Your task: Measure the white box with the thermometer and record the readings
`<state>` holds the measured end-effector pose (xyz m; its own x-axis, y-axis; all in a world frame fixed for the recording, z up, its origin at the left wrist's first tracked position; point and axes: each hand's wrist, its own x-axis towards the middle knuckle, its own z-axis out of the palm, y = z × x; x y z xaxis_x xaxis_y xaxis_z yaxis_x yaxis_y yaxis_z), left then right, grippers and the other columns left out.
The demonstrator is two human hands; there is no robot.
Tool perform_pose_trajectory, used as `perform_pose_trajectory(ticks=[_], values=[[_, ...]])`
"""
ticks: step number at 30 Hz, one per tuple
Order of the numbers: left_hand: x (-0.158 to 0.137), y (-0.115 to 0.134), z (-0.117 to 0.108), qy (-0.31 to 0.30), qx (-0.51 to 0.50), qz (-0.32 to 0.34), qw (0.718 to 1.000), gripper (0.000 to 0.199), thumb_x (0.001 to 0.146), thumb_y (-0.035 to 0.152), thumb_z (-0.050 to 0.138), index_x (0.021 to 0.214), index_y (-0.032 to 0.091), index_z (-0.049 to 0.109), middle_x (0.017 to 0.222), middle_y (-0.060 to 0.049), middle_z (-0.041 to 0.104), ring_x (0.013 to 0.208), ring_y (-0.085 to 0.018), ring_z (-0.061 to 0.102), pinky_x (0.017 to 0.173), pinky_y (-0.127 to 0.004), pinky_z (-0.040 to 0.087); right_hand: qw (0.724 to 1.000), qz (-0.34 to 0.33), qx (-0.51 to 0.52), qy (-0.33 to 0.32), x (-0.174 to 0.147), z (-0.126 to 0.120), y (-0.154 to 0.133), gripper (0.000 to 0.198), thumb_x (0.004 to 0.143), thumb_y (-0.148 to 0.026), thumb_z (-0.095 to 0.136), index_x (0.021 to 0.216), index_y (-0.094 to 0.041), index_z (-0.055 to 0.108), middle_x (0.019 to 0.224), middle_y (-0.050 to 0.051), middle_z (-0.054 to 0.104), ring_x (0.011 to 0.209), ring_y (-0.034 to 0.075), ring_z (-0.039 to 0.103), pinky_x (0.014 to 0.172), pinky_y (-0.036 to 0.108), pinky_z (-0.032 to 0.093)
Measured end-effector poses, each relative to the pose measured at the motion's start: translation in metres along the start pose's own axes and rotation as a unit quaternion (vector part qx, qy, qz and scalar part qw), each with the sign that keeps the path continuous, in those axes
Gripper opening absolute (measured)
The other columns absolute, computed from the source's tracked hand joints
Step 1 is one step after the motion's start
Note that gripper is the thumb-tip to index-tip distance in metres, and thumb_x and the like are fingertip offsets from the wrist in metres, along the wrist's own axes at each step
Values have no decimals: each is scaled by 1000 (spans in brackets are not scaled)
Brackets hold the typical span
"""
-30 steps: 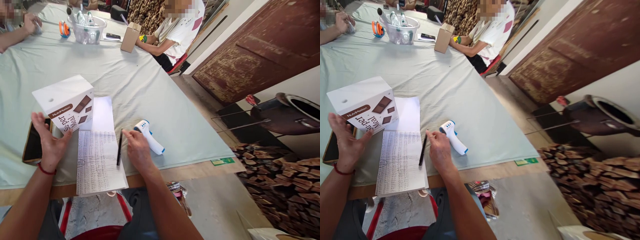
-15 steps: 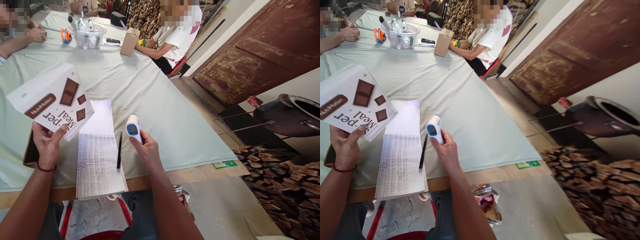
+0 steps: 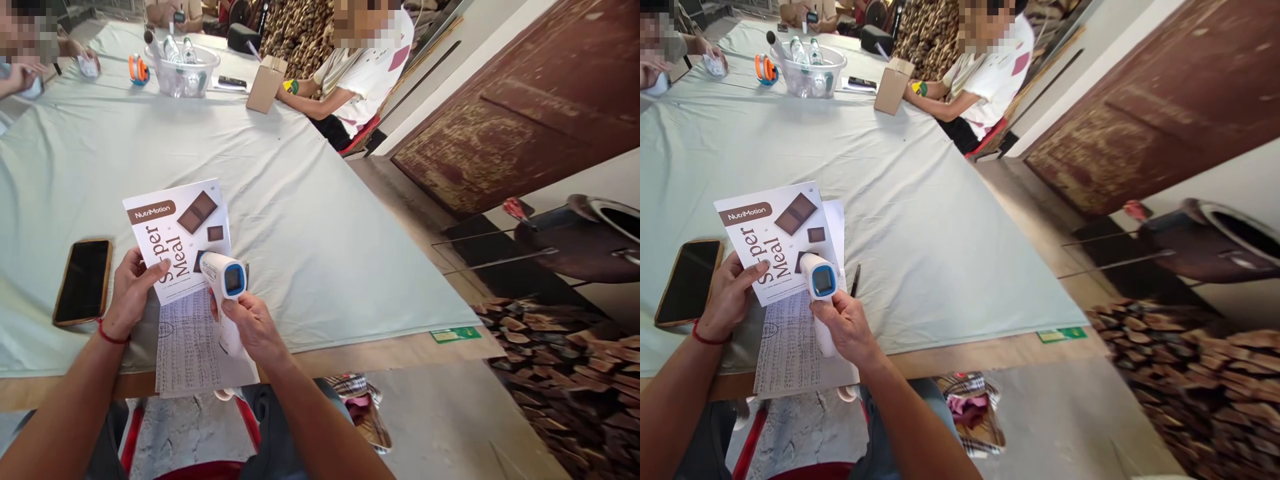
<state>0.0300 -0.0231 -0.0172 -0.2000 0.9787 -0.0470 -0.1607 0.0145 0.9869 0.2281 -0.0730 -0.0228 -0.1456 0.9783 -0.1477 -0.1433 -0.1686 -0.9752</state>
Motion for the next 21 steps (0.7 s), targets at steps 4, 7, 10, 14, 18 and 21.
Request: perform_pose_trajectory(ticks=[4, 7, 10, 14, 18, 21], values=[[1, 1, -1, -2, 4, -7, 1000, 57, 56, 42, 91, 100, 16, 66, 100, -8, 74, 85, -23, 70, 68, -31, 54, 1000, 0, 16, -7, 0, 2, 1, 35, 72, -55, 67, 72, -21, 60, 64, -1, 56, 58, 14, 48, 56, 27, 46], [1, 2, -1, -4, 5, -10, 1000, 56, 56, 42, 91, 99, 16, 66, 106, -9, 74, 89, -24, 70, 68, -31, 55, 1000, 4, 8, -5, 1, 3, 1, 35, 72, -56, 66, 72, -21, 60, 63, -1, 55, 59, 14, 48, 57, 28, 46], [1, 5, 0, -11, 5, -20, 1000, 56, 56, 41, 91, 100, 15, 66, 110, -10, 73, 94, -26, 70, 68, -31, 55, 1000, 6, 6, -6, 2, 2, 1, 36, 71, -56, 67, 73, -21, 60, 63, -1, 54, 58, 14, 47, 56, 28, 45], [2, 10, -2, -38, 1, -40, 998, 62, 50, 37, 94, 101, 16, 65, 105, -9, 75, 94, -27, 70, 70, -32, 55, 1000, 8, 20, -14, 1, 2, -1, 35, 70, -56, 68, 72, -22, 59, 65, -1, 56, 59, 14, 48, 58, 28, 45], [3, 11, -3, -53, 4, -52, 997, 67, 46, 34, 96, 102, 15, 63, 99, -7, 75, 88, -23, 70, 72, -32, 55, 999, 16, 43, -24, -2, 3, -6, 35, 69, -55, 72, 72, -21, 62, 66, -1, 58, 62, 15, 51, 62, 29, 46], [2, 8, -4, -45, -8, -43, 998, 63, 50, 36, 95, 100, 15, 63, 95, -5, 74, 83, -21, 69, 72, -31, 54, 997, 8, 71, -17, -4, 2, -9, 35, 69, -54, 75, 79, -21, 67, 69, 0, 60, 65, 16, 53, 64, 29, 46]])
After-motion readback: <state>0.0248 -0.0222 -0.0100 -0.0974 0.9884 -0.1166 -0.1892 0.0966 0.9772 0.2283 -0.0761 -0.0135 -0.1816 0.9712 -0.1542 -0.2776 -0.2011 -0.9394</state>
